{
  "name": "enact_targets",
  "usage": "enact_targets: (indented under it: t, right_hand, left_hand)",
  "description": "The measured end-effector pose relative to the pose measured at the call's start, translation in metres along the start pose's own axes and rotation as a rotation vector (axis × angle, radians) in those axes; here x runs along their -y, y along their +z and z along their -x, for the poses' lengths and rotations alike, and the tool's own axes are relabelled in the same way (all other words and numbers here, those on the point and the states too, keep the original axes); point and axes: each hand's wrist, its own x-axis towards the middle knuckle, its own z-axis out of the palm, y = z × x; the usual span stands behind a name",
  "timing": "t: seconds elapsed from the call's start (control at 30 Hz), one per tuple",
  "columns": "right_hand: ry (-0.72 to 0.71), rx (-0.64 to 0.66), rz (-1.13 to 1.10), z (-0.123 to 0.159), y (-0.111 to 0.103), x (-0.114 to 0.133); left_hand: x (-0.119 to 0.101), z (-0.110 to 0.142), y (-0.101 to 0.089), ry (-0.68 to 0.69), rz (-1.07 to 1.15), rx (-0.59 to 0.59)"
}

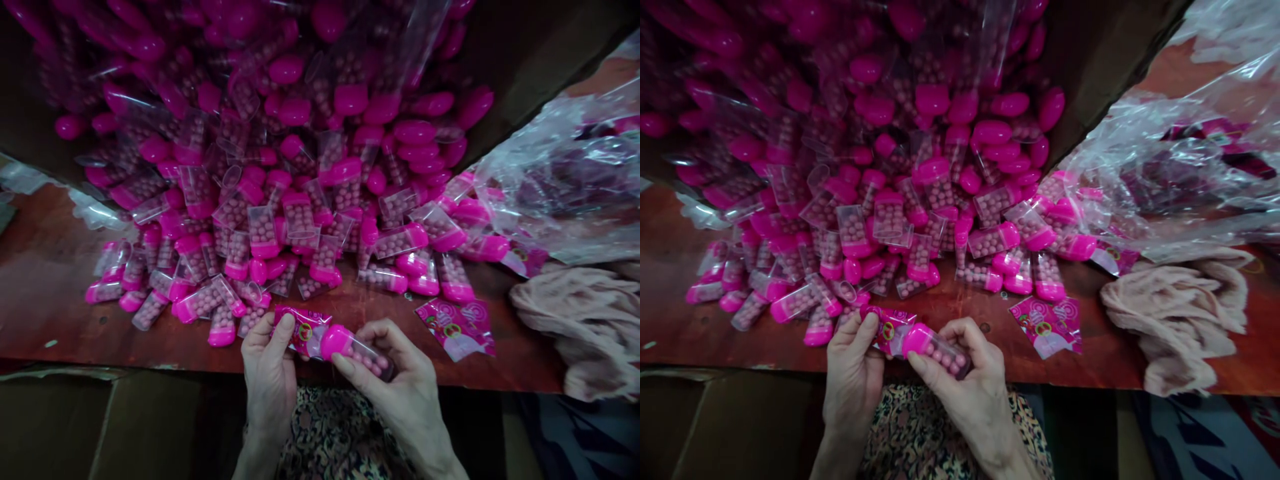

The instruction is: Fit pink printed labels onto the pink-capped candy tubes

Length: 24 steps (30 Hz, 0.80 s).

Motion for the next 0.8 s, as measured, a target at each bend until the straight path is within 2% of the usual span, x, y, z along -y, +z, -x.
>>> enact_targets:
  t: [0.13, 0.27, 0.4, 0.53, 0.63, 0.8]
  right_hand:
    - [0.005, 0.033, 0.03, -0.002, -0.006, -0.005]
    - [-0.073, -0.084, 0.164, -0.005, -0.014, -0.017]
    - [-0.283, -0.176, 0.502, -0.013, -0.022, -0.029]
    - [-0.49, -0.203, 0.781, -0.015, -0.023, -0.025]
    - [-0.514, -0.182, 0.712, -0.011, -0.02, -0.013]
    - [-0.543, 0.001, 0.43, -0.007, -0.009, 0.001]
  left_hand:
    - [0.001, 0.001, 0.001, 0.013, -0.024, 0.014]
    - [0.001, -0.001, -0.002, 0.021, -0.046, 0.027]
    - [0.002, -0.003, -0.004, 0.034, -0.054, 0.009]
    - [0.003, -0.003, -0.002, 0.005, -0.064, 0.016]
    - [0.004, -0.001, 0.001, 0.007, -0.078, 0.012]
    - [0.003, 0.002, 0.001, 0.016, -0.126, 0.073]
